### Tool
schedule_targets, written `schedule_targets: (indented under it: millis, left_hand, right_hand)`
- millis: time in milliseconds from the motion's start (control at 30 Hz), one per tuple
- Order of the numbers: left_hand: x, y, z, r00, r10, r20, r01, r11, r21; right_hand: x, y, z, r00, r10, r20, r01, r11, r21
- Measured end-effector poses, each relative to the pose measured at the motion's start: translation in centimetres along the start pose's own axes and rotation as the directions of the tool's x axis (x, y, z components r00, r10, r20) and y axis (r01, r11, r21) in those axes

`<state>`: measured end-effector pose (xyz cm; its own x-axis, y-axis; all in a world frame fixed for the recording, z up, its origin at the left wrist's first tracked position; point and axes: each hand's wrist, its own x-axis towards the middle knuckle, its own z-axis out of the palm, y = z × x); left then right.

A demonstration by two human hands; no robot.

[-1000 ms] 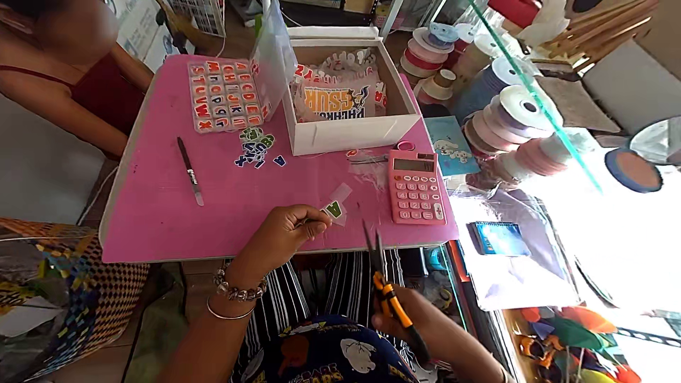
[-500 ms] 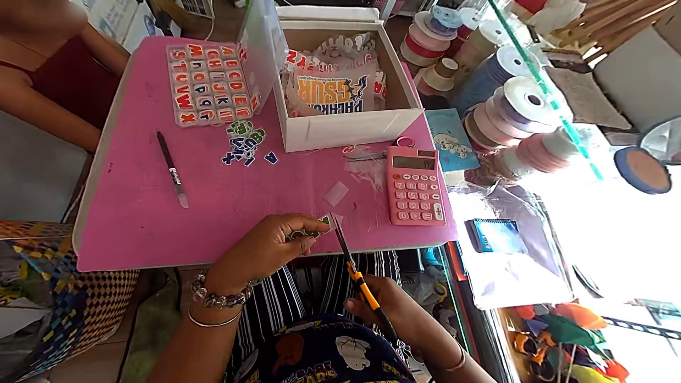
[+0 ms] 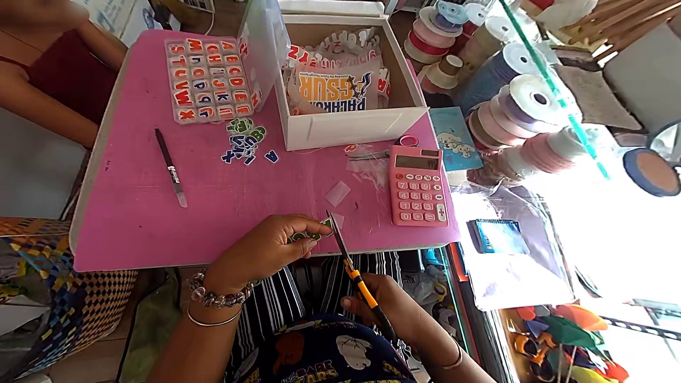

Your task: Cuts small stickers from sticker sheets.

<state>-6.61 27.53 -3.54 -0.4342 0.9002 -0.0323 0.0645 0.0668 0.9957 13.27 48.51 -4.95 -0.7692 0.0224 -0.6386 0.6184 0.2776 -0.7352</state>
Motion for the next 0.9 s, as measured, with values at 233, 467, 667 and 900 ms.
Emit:
schedule_targets:
  millis: [233,467,667,900]
  left_hand:
    - [0.0,0.04,-0.09,1.0,-0.009,0.001,0.009,1.0,-0.006]
    - [0.04,0.19,-0.12,1.0,-0.027,0.001,0.027,0.999,-0.018]
    - [0.03,0.18,-0.12,0.999,-0.037,0.003,0.037,0.999,-0.026]
    - [0.05,0.32,-0.09,0.999,-0.039,-0.002,0.039,0.999,-0.012]
  right_hand:
    - [0.0,0.13,-0.04,1.0,-0.001,-0.02,0.001,1.0,0.003]
    - [0.09,0.19,0.24,0.999,0.013,-0.033,-0.012,1.0,0.023]
    - [0.11,0.23,0.21,0.999,0.013,-0.034,-0.011,0.999,0.03]
    - [0.13,0.21,0.08,0.999,0.026,-0.043,-0.025,0.999,0.026]
